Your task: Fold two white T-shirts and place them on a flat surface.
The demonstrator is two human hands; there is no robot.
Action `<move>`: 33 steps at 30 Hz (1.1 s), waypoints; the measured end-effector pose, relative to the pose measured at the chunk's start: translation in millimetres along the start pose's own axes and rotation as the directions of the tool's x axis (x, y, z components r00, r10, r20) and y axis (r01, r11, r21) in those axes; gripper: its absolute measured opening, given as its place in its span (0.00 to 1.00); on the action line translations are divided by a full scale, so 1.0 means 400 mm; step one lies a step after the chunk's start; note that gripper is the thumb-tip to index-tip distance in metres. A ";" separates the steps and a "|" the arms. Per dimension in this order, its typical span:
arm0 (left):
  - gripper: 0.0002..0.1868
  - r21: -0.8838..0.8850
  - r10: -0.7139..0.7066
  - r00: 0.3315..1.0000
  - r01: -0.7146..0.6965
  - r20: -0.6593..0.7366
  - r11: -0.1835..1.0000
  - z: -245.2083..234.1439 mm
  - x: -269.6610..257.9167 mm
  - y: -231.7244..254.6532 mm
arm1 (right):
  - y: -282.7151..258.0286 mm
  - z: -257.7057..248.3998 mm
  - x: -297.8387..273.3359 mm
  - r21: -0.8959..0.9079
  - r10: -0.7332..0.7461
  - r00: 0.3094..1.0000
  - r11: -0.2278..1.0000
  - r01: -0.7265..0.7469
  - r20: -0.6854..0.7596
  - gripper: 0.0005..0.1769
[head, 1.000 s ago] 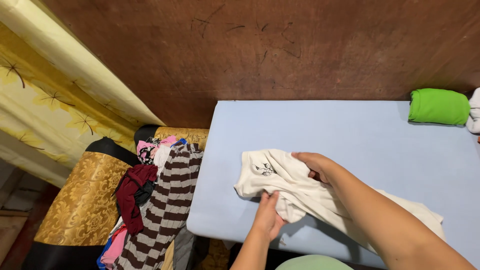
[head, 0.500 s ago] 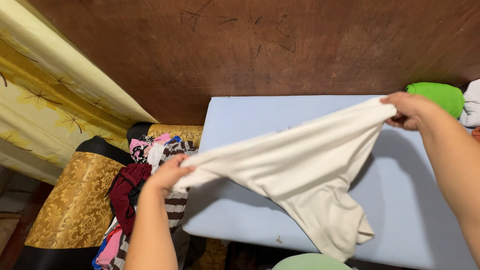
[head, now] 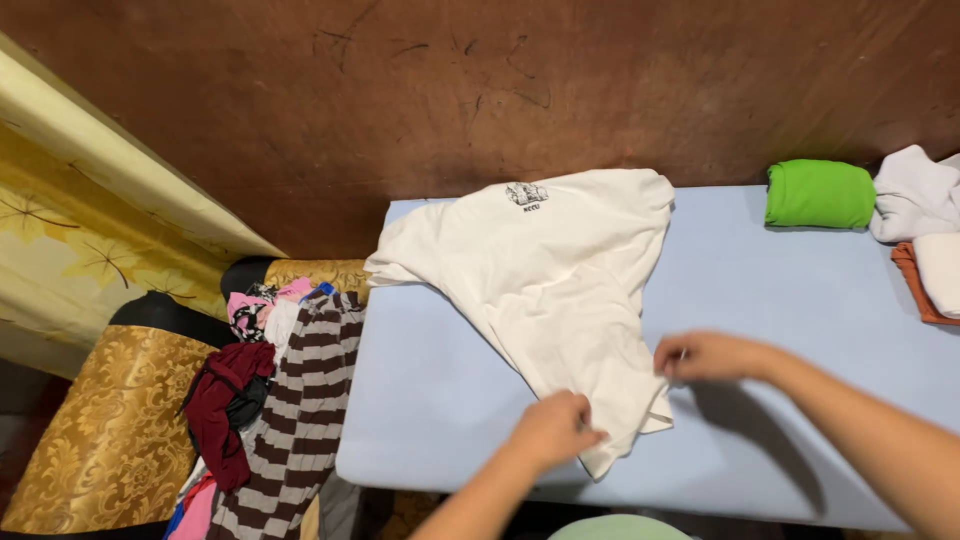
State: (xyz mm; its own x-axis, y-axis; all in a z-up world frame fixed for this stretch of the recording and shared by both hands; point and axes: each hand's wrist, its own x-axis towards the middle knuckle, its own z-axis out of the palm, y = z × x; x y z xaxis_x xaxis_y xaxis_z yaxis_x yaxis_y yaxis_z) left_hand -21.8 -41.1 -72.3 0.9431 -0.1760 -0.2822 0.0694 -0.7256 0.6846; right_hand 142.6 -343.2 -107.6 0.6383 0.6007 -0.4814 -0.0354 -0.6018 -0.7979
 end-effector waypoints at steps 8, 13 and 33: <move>0.09 0.253 0.172 0.931 -0.090 -0.323 0.963 0.222 -0.010 -0.018 | -0.038 0.253 -0.127 -0.546 -0.222 0.935 0.837 0.037 -0.276 0.25; 0.08 -0.839 -0.341 0.917 0.011 -0.208 0.543 0.130 -0.012 -0.028 | 0.028 0.247 -0.110 -0.259 -0.057 0.919 0.964 -0.050 -0.390 0.08; 0.16 -0.061 -0.184 0.623 0.213 -0.760 0.975 -0.074 -0.102 -0.188 | -0.127 0.144 -0.113 0.450 0.207 0.434 0.672 0.588 -0.877 0.21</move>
State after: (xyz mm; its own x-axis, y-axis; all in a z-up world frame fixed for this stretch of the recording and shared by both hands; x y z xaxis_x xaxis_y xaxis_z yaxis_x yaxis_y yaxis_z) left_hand -56.0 40.2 -92.5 0.8220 0.5296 0.2095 0.2884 -0.7043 0.6487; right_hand 71.0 -309.3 -66.1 0.9440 -0.3252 -0.0560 0.0056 0.1854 -0.9826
